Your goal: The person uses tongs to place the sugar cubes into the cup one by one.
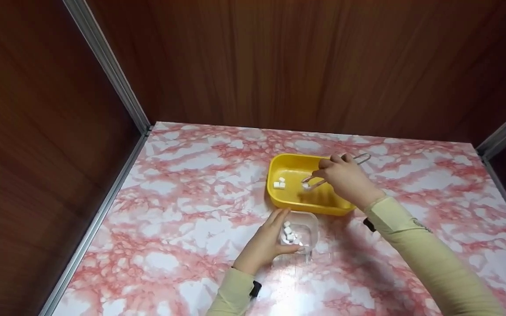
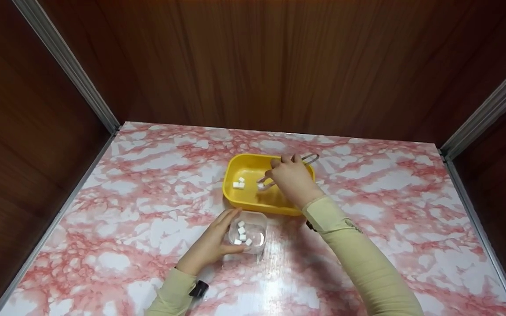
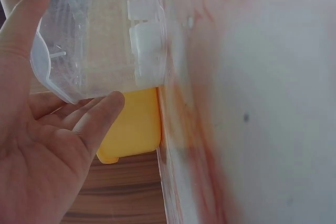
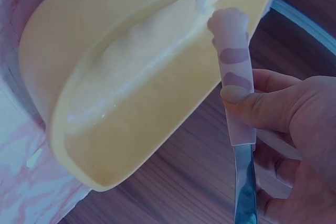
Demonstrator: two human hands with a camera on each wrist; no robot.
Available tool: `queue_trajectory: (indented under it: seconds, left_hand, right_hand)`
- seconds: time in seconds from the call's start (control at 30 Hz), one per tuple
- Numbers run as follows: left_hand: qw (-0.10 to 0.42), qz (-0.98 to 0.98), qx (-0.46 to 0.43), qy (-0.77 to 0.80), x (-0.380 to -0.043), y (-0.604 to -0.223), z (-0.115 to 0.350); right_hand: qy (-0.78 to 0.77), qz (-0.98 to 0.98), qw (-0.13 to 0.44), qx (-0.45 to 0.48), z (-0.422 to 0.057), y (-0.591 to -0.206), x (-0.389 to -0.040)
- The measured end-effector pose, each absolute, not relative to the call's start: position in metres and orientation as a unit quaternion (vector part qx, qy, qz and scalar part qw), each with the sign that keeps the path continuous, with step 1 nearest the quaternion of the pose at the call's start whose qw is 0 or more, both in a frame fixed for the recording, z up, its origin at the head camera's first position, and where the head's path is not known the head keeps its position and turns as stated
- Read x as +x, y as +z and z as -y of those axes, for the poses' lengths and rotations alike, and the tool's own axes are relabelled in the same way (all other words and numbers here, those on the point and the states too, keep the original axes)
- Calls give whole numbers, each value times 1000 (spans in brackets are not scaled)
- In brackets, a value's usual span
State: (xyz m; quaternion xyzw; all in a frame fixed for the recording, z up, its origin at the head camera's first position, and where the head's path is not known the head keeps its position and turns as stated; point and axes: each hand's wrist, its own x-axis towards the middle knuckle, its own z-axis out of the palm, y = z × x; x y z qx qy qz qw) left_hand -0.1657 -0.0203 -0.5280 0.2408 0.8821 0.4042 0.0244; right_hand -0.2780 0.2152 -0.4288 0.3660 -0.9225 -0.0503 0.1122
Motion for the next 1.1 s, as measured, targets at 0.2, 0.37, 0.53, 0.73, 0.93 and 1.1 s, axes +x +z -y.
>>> queue_trajectory:
  seconds: [0.2, 0.37, 0.53, 0.73, 0.93, 1.1]
  left_hand:
    - [17, -881, 244, 406, -165, -528, 20]
    - [18, -881, 245, 405, -166, -527, 21]
    - [17, -882, 247, 402, -166, -527, 20]
    - [8, -880, 251, 404, -167, -528, 19]
    - [-1, -875, 255, 410, -167, -530, 20]
    - [1, -871, 259, 418, -167, -529, 20]
  right_hand:
    - [-38, 927, 103, 358, -220, -423, -271]
    - [-35, 923, 114, 366, -222, -415, -264]
    - [-40, 918, 123, 374, -222, -408, -255]
    - [-38, 918, 114, 379, -220, -399, -240]
    - [-33, 906, 139, 398, -218, -395, -225]
    - [-45, 899, 143, 412, -218, -395, -214]
